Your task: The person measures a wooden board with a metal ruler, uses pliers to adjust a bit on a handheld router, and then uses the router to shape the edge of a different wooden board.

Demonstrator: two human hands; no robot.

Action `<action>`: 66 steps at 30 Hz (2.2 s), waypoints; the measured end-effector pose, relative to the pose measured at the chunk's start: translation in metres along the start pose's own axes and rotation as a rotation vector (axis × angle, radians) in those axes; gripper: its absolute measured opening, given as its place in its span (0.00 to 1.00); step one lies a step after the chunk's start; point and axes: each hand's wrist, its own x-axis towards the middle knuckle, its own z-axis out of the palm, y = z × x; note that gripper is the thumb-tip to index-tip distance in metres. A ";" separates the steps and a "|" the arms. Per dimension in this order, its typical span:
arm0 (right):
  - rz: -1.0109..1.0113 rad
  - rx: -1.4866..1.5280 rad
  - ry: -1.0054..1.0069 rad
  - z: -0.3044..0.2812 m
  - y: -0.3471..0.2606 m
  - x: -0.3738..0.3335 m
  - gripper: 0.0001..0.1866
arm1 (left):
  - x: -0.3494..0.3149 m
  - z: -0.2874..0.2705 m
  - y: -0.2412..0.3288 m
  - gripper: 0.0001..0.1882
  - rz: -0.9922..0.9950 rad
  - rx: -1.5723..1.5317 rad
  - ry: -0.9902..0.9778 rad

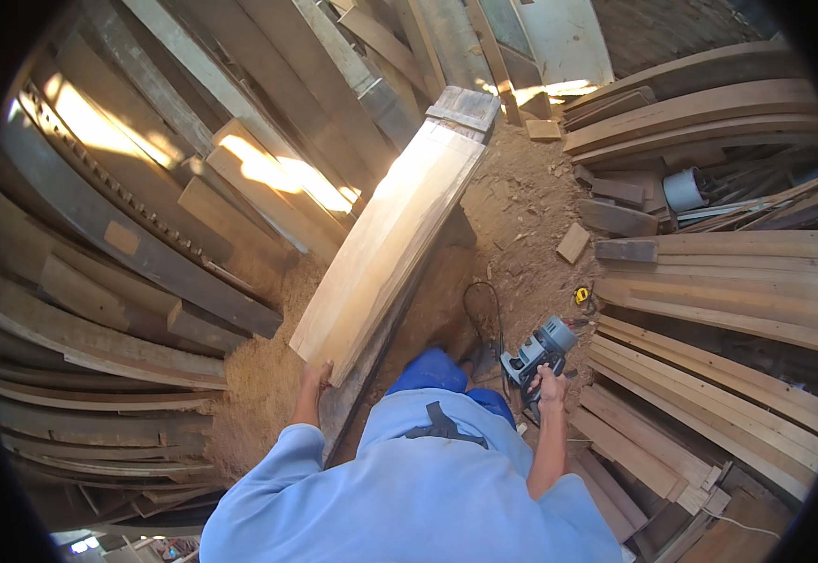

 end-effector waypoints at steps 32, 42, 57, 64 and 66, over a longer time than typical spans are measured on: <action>-0.841 0.239 0.034 0.128 0.044 -0.386 0.19 | 0.091 -0.095 0.060 0.44 0.559 0.288 -0.188; -0.476 0.203 0.114 0.124 0.161 -0.327 0.16 | 0.068 -0.014 0.071 0.30 0.500 0.192 -0.253; -0.626 0.198 -0.082 0.159 0.190 -0.323 0.20 | -0.009 -0.009 0.122 0.27 0.720 0.372 0.059; -0.642 0.221 -0.115 0.178 0.228 -0.313 0.17 | 0.007 0.003 0.113 0.23 0.828 0.314 0.160; -0.627 0.219 -0.098 0.184 0.237 -0.312 0.16 | 0.009 0.002 0.117 0.22 0.810 0.320 0.156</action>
